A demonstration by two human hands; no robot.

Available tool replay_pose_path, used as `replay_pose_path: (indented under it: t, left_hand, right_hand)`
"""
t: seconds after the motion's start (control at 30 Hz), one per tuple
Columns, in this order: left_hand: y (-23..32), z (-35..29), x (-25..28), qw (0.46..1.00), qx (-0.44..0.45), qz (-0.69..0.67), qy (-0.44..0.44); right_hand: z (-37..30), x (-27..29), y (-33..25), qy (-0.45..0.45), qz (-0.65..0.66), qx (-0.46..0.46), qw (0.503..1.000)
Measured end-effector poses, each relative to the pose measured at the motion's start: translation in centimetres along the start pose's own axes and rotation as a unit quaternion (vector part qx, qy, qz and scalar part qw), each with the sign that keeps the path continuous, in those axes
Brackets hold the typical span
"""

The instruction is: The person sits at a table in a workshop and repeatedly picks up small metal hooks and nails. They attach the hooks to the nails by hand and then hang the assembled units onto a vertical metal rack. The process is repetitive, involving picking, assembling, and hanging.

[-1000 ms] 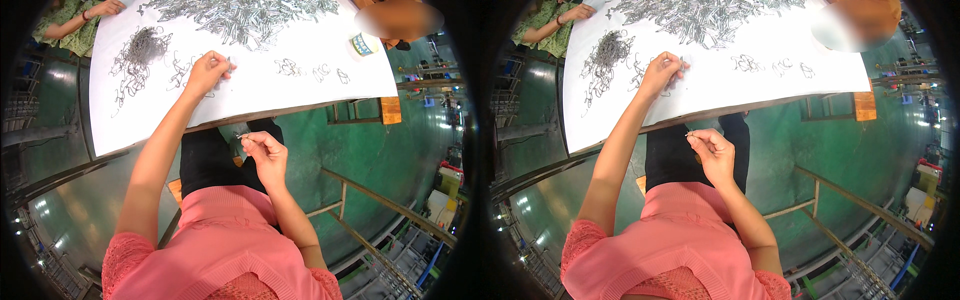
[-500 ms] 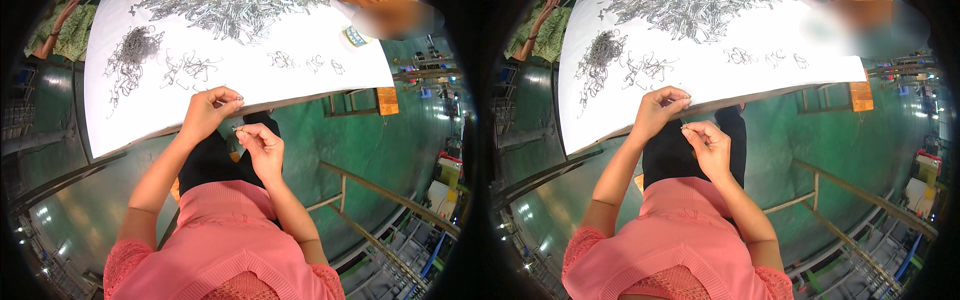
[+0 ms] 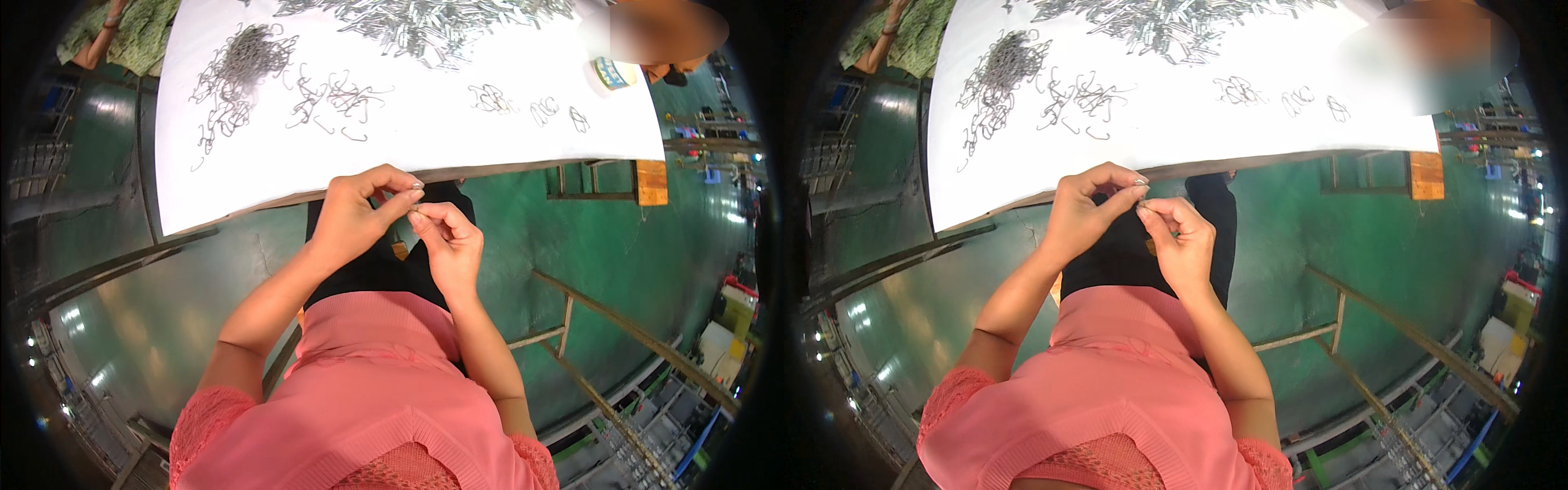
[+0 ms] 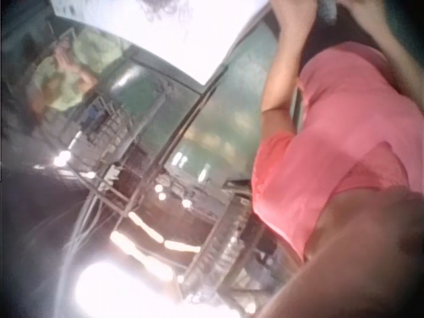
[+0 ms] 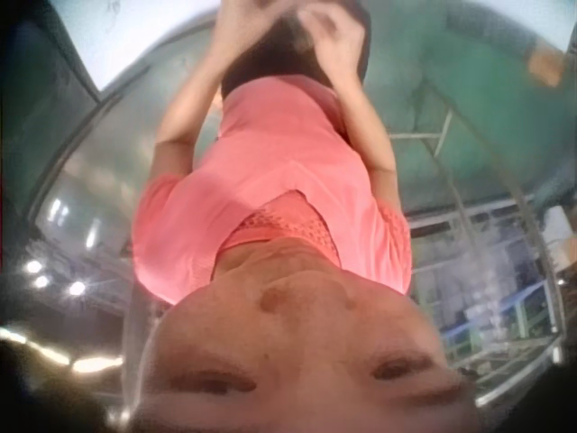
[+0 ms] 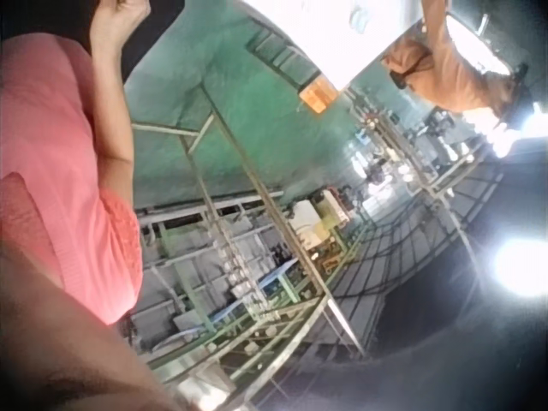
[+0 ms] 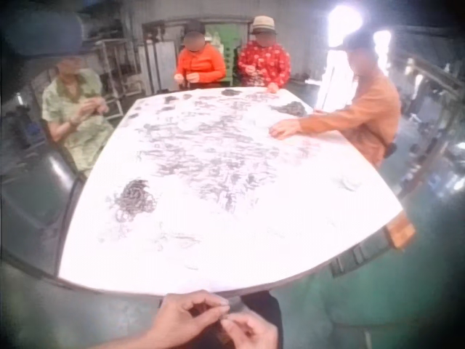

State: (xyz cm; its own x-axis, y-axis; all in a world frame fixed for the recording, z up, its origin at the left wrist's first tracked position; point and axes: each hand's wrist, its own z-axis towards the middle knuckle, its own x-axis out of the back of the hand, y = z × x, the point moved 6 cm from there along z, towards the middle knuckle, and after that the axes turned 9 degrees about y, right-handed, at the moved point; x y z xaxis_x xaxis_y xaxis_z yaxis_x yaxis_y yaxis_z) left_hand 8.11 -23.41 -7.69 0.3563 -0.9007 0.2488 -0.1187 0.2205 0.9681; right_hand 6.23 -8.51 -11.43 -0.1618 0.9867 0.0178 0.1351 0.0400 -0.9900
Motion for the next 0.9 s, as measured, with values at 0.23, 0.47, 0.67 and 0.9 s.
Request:
replay_pose_path:
  t: [0.23,0.47,0.67,0.9]
  left_hand:
    - [-0.5,-0.6,0.2,1.000,-0.020,-0.002,-0.001]
    - [-0.6,-1.2,0.7,0.999,-0.034,0.007,0.006]
    - [-1.2,-1.7,1.2,0.996,-0.076,-0.018,0.047]
    - [-1.5,-1.9,1.5,0.987,-0.149,-0.023,0.058]
  right_hand:
    - [-0.1,-0.3,0.7,-0.012,-0.033,0.007,0.999]
    - [-0.1,-0.6,1.0,-0.013,-0.039,0.007,0.999]
    - [0.2,-1.3,0.4,-0.030,-0.050,0.023,0.998]
    - [0.3,-0.6,0.8,-0.043,-0.060,0.030,0.997]
